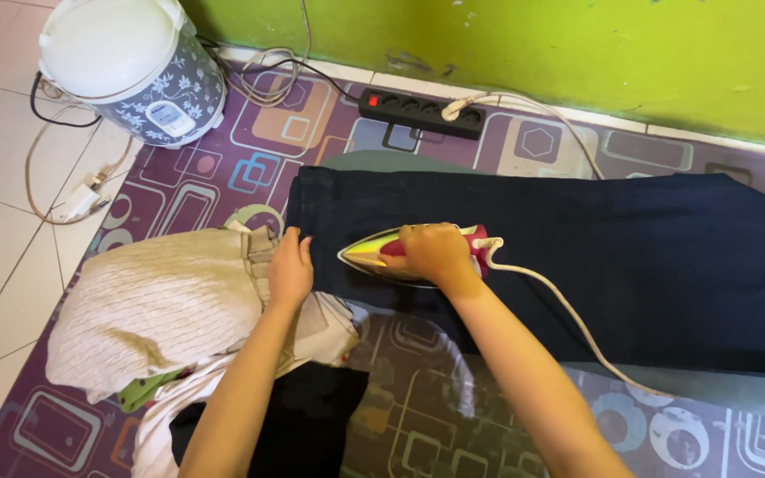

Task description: Ironing a pair of dark pants on an ironing board.

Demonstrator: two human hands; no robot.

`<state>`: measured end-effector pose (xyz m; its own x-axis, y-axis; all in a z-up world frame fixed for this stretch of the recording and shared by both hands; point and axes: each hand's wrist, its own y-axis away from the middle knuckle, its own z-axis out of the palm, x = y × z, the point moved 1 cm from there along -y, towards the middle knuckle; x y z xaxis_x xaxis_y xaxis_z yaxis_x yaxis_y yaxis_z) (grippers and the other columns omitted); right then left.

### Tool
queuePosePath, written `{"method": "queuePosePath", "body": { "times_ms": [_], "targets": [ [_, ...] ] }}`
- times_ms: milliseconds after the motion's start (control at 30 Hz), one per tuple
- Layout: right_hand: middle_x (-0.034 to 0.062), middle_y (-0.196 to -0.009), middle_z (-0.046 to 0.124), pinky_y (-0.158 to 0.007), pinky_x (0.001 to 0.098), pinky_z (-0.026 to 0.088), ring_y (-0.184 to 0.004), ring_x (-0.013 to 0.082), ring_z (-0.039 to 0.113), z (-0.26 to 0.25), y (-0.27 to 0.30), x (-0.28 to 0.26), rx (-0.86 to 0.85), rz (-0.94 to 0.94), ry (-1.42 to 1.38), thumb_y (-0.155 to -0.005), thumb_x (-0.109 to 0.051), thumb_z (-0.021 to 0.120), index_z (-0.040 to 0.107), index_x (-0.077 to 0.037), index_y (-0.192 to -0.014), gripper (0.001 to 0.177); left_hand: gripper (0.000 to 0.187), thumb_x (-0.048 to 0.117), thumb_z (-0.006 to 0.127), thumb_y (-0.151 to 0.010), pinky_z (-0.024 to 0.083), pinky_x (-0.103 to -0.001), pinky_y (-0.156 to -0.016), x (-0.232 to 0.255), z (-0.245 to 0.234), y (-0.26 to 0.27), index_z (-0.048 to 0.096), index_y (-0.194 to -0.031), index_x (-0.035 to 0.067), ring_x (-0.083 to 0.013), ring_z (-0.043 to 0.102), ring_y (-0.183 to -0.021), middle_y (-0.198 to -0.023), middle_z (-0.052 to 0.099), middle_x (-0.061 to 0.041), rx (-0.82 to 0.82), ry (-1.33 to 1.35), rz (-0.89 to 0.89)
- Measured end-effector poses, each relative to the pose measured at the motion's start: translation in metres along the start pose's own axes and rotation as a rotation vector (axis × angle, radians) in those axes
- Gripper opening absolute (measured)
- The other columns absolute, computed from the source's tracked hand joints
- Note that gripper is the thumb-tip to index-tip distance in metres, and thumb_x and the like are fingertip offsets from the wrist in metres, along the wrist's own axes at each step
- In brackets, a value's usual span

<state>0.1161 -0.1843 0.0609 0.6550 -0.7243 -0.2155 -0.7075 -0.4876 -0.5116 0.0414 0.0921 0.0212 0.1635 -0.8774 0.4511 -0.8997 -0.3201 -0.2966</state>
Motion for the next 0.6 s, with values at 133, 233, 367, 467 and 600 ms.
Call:
{"method": "queuePosePath", "body": {
  "times_ms": [133, 233, 367, 467, 600],
  "targets": [
    [0.0086, -0.057, 0.065, -0.047, 0.0386, 0.052, -0.050, 0.0263, 0.067, 0.013, 0.000, 0.002, -0.019, 0.098, 0.082, -0.078, -0.068, 0.072, 0.066, -0.013, -0.065, 0.057, 0.025, 0.026, 0.055, -0.105, 0.051, -0.055, -0.079, 0.003, 0.002, -0.001, 0.056, -0.118, 0.005, -0.0470, 0.064, -0.100, -0.108, 0.069, -0.024, -0.001, -0.002, 0.006],
    [0.0082, -0.058, 0.065, -0.047, 0.0378, 0.052, -0.050, 0.0259, 0.067, 0.006, 0.005, 0.005, 0.014, 0.013, 0.073, -0.080, -0.068, 0.071, 0.065, -0.013, -0.066, 0.057, 0.025, 0.026, 0.055, -0.105, 0.051, -0.055, -0.079, 0.003, -0.002, 0.001, 0.056, -0.119, 0.005, -0.0471, 0.065, -0.099, -0.107, 0.069, -0.024, 0.011, -0.010, 0.009],
    [0.0053, -0.054, 0.063, -0.045, 0.0370, 0.050, -0.049, 0.0225, 0.066, 0.019, 0.011, 0.022, -0.020, -0.039, 0.149, -0.074, -0.072, 0.070, 0.062, -0.014, -0.067, 0.059, 0.023, 0.027, 0.053, -0.106, 0.051, -0.057, -0.075, 0.007, -0.001, 0.001, 0.054, -0.118, 0.007, -0.0479, 0.065, -0.095, -0.106, 0.068, -0.023, -0.005, -0.054, -0.010],
    [0.0034, -0.054, 0.063, -0.043, 0.0338, 0.049, -0.045, 0.0213, 0.064, 0.009, 0.004, 0.019, 0.113, 0.100, 0.247, -0.080, -0.072, 0.070, 0.061, -0.017, -0.064, 0.058, 0.022, 0.028, 0.050, -0.107, 0.051, -0.059, -0.070, 0.018, -0.003, -0.002, 0.051, -0.116, 0.008, -0.0483, 0.066, -0.088, -0.105, 0.067, -0.021, -0.057, -0.147, -0.033],
    [0.0041, -0.053, 0.063, -0.041, 0.0336, 0.049, -0.045, 0.0196, 0.065, -0.004, 0.010, 0.028, -0.074, -0.181, 0.224, -0.079, -0.075, 0.067, 0.062, -0.017, -0.065, 0.060, 0.021, 0.029, 0.048, -0.107, 0.051, -0.059, -0.066, 0.024, 0.001, -0.003, 0.049, -0.113, 0.009, -0.0471, 0.067, -0.080, -0.105, 0.065, -0.019, -0.097, -0.226, -0.058]
  ]
}}
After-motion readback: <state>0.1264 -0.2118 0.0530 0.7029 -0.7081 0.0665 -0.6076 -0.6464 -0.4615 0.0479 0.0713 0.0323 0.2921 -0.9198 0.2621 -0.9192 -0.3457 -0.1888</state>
